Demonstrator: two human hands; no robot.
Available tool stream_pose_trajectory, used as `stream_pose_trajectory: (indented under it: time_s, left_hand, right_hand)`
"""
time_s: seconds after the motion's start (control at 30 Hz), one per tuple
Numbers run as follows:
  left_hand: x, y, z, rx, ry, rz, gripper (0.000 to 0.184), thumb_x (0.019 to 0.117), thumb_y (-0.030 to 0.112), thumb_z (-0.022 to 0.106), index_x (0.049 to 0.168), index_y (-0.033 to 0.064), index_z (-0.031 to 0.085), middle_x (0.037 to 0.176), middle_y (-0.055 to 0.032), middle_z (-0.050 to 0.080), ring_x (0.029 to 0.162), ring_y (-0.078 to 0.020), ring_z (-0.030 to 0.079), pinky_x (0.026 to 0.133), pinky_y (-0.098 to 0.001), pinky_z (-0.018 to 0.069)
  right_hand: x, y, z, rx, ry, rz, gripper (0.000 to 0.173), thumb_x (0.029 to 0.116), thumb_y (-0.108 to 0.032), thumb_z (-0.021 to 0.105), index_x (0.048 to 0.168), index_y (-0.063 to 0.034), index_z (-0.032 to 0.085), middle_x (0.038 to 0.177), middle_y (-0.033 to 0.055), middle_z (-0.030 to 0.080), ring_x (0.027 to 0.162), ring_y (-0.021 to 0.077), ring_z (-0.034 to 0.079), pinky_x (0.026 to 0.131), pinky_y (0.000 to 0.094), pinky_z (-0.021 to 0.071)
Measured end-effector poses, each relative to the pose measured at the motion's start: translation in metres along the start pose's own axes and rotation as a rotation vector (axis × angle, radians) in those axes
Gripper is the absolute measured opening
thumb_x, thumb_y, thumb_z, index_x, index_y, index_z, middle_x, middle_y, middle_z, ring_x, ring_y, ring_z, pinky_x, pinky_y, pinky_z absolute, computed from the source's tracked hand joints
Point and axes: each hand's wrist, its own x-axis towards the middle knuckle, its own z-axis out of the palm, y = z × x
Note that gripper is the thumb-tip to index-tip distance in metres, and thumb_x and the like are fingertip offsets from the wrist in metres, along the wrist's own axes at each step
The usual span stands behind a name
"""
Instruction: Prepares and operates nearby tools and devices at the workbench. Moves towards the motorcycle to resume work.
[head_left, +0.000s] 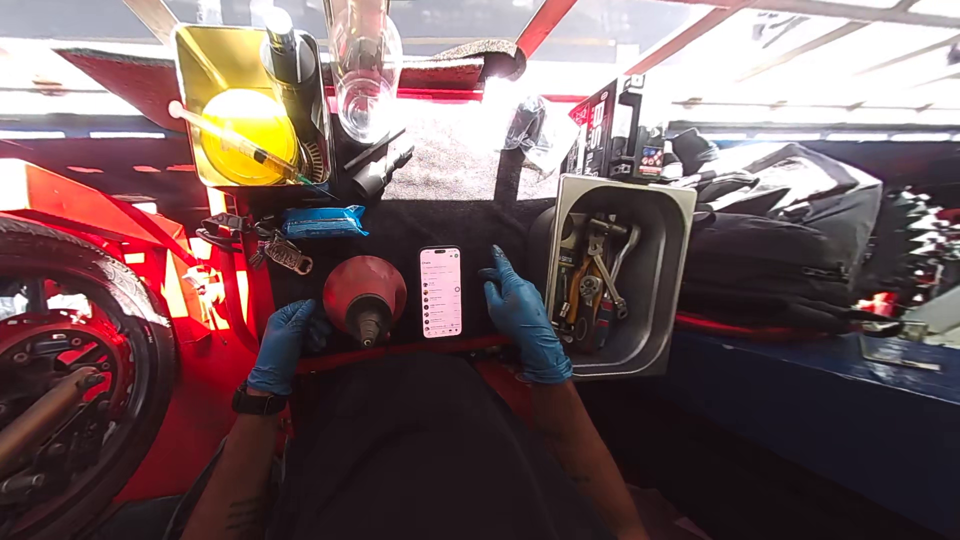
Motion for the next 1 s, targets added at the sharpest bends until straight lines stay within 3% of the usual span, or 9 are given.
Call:
stream_pose_trajectory:
  time_s: [0.87,1.0]
  left_hand:
    - [-0.003,0.0047,0.0035,0.019,0.014,0.012,0.036,0.1102,0.012,0.037,0.088,0.0069,0.065,0.062,0.002,0.068,0.048,-0.006,0.062,0.047,-0.02,0.0535]
    - [-0.0028,0.0052,0.0042,0.013,0.019,0.003,0.037,0.1107,0.012,0.037,0.088,0.0063,0.065,0.062,0.0016,0.068,0.048,-0.006,0.062,0.047,-0.02,0.0537]
  right_hand:
    - [0.0024,-0.0006,-0.0025,0.011,-0.005,-0.003,0.057,0.1062,-0.022,0.043,0.162,-0.0169,0.033,0.132,0.0046,0.07,0.121,0.0238,0.067,0.105,0.0493,0.0495]
    - [0.0029,0.0,-0.0036,0.023,-0.024,0.005,0.065,0.1028,-0.03,0.054,0.163,-0.0163,0.032,0.133,0.0056,0.069,0.121,0.0263,0.066,0.104,0.0512,0.0492]
